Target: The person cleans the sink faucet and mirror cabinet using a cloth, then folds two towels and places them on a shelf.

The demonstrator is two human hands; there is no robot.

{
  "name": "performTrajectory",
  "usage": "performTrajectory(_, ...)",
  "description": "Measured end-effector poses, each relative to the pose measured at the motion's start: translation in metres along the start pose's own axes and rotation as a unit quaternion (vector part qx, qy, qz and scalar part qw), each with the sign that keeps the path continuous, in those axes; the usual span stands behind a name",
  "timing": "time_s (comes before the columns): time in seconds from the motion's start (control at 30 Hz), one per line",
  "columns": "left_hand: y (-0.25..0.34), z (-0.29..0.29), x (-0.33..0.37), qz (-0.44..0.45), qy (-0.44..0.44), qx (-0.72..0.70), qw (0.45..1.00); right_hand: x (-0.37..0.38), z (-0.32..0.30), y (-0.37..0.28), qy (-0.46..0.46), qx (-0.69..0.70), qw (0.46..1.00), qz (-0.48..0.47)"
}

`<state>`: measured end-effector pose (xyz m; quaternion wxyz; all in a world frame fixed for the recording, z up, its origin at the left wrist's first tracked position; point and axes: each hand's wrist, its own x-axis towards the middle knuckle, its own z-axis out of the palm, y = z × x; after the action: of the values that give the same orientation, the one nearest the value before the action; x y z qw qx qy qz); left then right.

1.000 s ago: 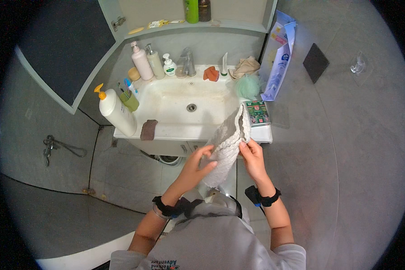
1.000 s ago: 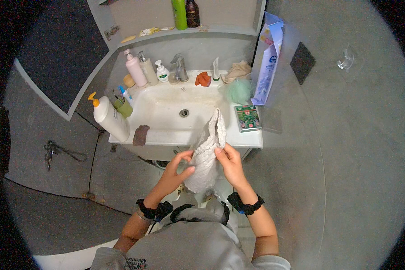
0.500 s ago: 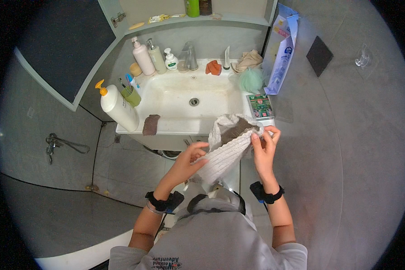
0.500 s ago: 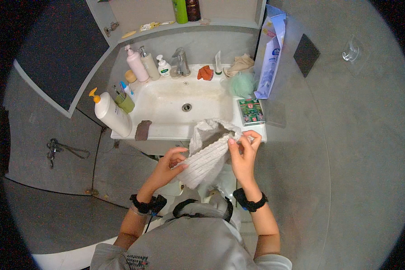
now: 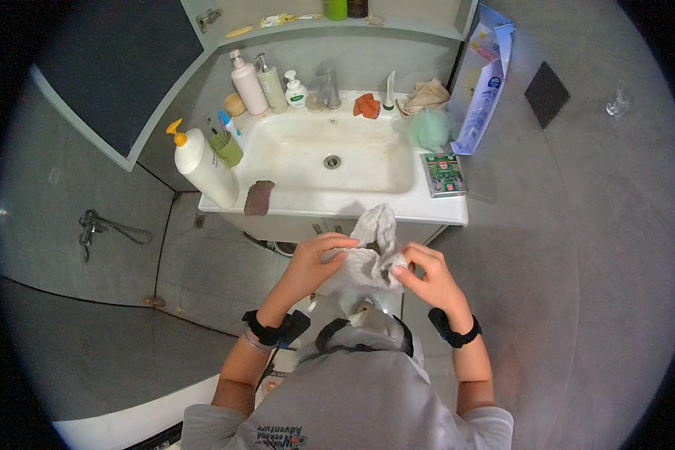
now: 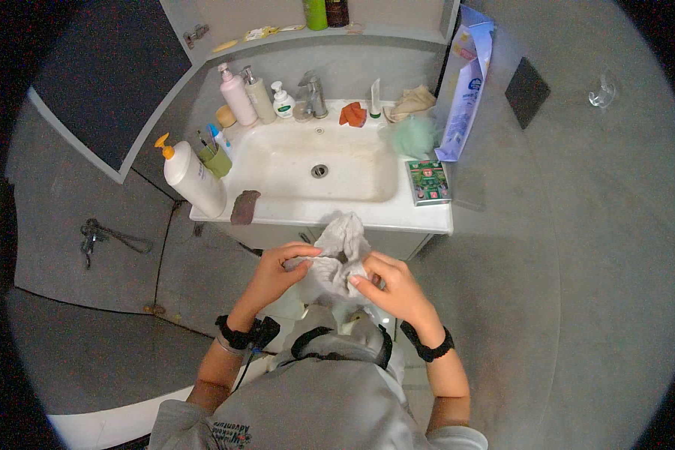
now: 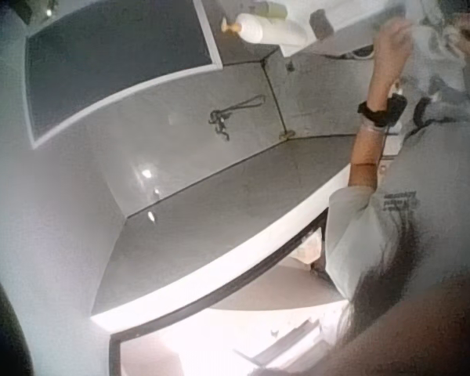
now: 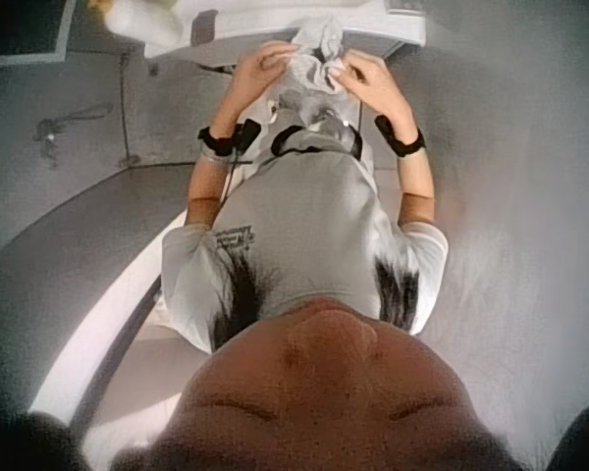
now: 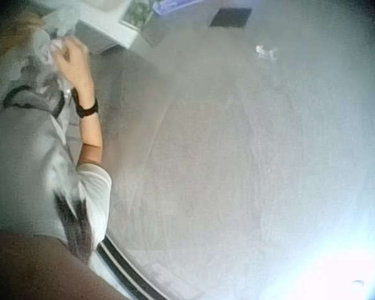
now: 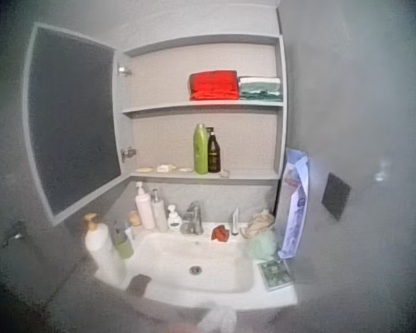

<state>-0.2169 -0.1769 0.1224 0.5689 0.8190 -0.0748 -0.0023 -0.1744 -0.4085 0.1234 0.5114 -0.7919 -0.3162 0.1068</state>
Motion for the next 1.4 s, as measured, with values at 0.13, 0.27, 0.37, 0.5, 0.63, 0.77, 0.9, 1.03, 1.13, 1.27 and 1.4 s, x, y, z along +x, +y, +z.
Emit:
performTrajectory(0.13,0.007,0.001,-0.001,-0.001,0.000,-0.024,1.000,0.006,0.016,-0.001,0.167,-0.195,0.955,-0.149)
performTrajectory(0.27,0.011,0.003,0.001,0.008,-0.013,-0.030,0.999,0.007,0.025,-0.016,0.201,-0.233,0.939,-0.154)
performTrajectory(0.37,0.009,0.005,0.003,0.009,-0.035,-0.062,0.997,0.016,0.035,-0.016,0.144,-0.256,0.939,-0.182)
performTrajectory(0.5,0.014,0.006,-0.003,-0.041,-0.065,-0.165,0.983,0.012,0.047,0.006,0.147,-0.166,0.968,-0.120)
performTrajectory(0.63,0.009,0.003,-0.009,-0.028,-0.141,-0.175,0.974,0.013,0.048,0.007,0.201,-0.102,0.967,-0.118)
performTrajectory(0.77,-0.002,0.006,-0.009,-0.038,-0.118,-0.154,0.980,0.013,0.053,0.011,0.226,-0.084,0.961,-0.136)
performTrajectory(0.9,0.001,0.021,-0.008,-0.018,-0.007,-0.124,0.992,0.009,0.059,0.009,0.247,-0.048,0.964,-0.084)
performTrajectory(1.03,-0.012,0.034,-0.014,0.011,0.052,0.003,0.999,0.010,0.056,0.007,0.288,-0.071,0.949,-0.105)
performTrajectory(1.13,-0.023,0.029,-0.011,0.062,0.056,0.080,0.993,0.009,0.053,0.006,0.286,-0.066,0.951,-0.096)
performTrajectory(1.27,-0.019,0.020,-0.007,-0.011,0.108,-0.060,0.992,0.006,0.054,0.008,0.317,-0.062,0.943,-0.078)
performTrajectory(1.4,-0.014,0.010,-0.007,-0.030,0.136,-0.123,0.983,0.005,0.054,0.018,0.361,-0.067,0.922,-0.123)
